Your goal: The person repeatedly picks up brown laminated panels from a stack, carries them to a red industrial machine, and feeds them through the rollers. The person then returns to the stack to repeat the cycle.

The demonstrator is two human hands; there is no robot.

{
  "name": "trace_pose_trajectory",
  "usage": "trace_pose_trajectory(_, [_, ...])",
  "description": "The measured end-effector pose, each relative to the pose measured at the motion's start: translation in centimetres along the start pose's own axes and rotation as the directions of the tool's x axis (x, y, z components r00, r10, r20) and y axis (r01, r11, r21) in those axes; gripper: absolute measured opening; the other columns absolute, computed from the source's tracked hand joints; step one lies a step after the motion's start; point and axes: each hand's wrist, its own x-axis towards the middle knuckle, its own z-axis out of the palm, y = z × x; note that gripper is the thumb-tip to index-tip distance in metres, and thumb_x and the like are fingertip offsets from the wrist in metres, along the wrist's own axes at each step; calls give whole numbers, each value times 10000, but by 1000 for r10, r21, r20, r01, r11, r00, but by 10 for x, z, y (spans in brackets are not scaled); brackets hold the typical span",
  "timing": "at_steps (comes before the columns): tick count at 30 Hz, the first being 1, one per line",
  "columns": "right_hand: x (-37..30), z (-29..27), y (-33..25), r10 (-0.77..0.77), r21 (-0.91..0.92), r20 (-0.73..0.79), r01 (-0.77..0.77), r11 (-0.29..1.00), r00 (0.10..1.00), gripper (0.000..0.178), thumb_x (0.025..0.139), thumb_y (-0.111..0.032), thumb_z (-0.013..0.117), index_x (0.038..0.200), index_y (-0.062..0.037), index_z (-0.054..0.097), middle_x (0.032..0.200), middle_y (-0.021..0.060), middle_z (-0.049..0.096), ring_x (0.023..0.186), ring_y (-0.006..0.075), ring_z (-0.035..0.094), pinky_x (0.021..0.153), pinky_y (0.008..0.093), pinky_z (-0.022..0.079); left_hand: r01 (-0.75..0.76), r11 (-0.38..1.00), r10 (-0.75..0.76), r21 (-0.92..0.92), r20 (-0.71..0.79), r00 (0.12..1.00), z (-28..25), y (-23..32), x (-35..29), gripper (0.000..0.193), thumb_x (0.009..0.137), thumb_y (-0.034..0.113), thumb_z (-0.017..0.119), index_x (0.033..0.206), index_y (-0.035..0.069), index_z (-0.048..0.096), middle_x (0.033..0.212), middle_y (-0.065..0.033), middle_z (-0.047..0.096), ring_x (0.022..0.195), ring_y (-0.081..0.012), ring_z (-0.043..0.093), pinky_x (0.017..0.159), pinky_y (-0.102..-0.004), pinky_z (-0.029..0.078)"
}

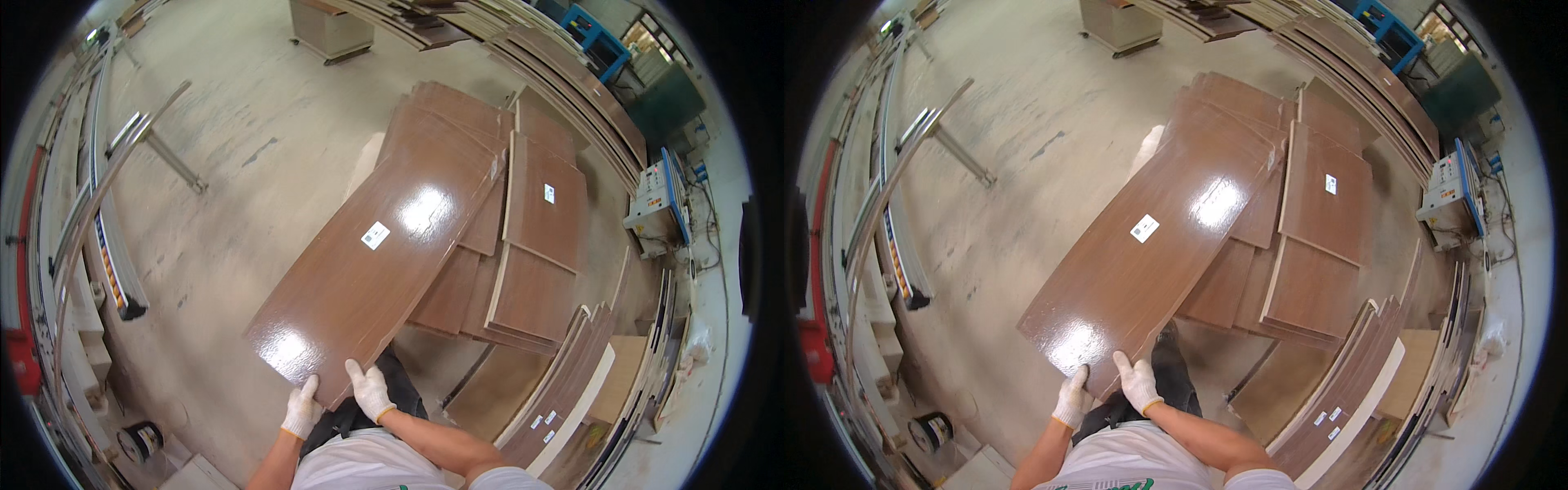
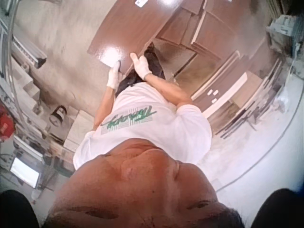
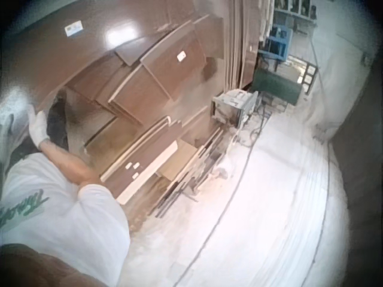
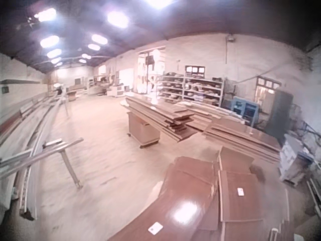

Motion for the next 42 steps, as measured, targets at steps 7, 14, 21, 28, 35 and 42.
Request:
trace_pose_trajectory(7, [0, -76, -93, -497, -378, 824, 917, -127, 271, 175, 939, -260, 664, 875, -136, 769, 965, 93, 740, 917, 284, 758, 778, 463, 627, -21, 980, -68, -197, -436, 897, -91, -34, -124, 594, 1075, 347, 728, 1424, -124, 626, 1349, -157, 717, 1154, -251, 699, 1027, -420, 556])
trace_pose_trajectory(14, [243, -239, -254, -490, -857, -56, 210, 470, 870, 779, 1034, -634, 572, 1458, 10, 678, 1457, 298, 674, 1385, 430, 621, 1196, 490, 453, 177, 984, -144, 9, -548, 824, -137, 67, -187, 544, 1084, 494, 664, 1033, -34, 785, 880, -59, 731, 806, -182, 680, 724, -396, 548])
trace_pose_trajectory(21, [225, -253, -257, -191, -615, -25, 136, 777, 981, 839, 1041, -574, 675, 1556, 76, 544, 1564, 273, 597, 1391, 394, 601, 1176, 487, 485, 41, 996, -78, -74, -630, 773, -212, 116, -215, 433, 974, 406, 825, 846, 2, 735, 761, -28, 655, 714, -151, 625, 626, -350, 482])
trace_pose_trajectory(28, [20, -64, -282, -360, -268, 75, 367, 891, 930, 833, 1129, -583, 561, 1598, 104, 504, 1640, 249, 531, 1403, 363, 574, 1230, 452, 438, -899, 225, 148, -377, -898, 414, -337, 87, -287, 308, 1067, 183, 720, 1320, 7, 712, 1273, -111, 763, 1159, -260, 728, 1020, -438, 579])
trace_pose_trajectory(35, [-145, 236, -314, -402, 15, 280, 415, 910, 872, 794, 1113, -506, 645, 1594, 109, 498, 1624, 206, 536, 1399, 367, 565, 1210, 475, 453, -976, 109, -69, -186, -981, 179, -573, 78, -293, 411, 1074, 223, 748, 1416, 7, 675, 1389, -112, 728, 1263, -251, 708, 1125, -441, 576])
trace_pose_trajectory(42, [-261, 459, -325, -232, 50, 396, 231, 972, 888, 615, 1110, -354, 695, 1492, 117, 592, 1480, 172, 634, 1308, 321, 610, 1145, 471, 495, -984, 126, -126, -126, -986, 110, -816, 62, -332, 475, 1034, 216, 803, 1433, -8, 679, 1361, -129, 735, 1183, -258, 731, 1016, -421, 618])
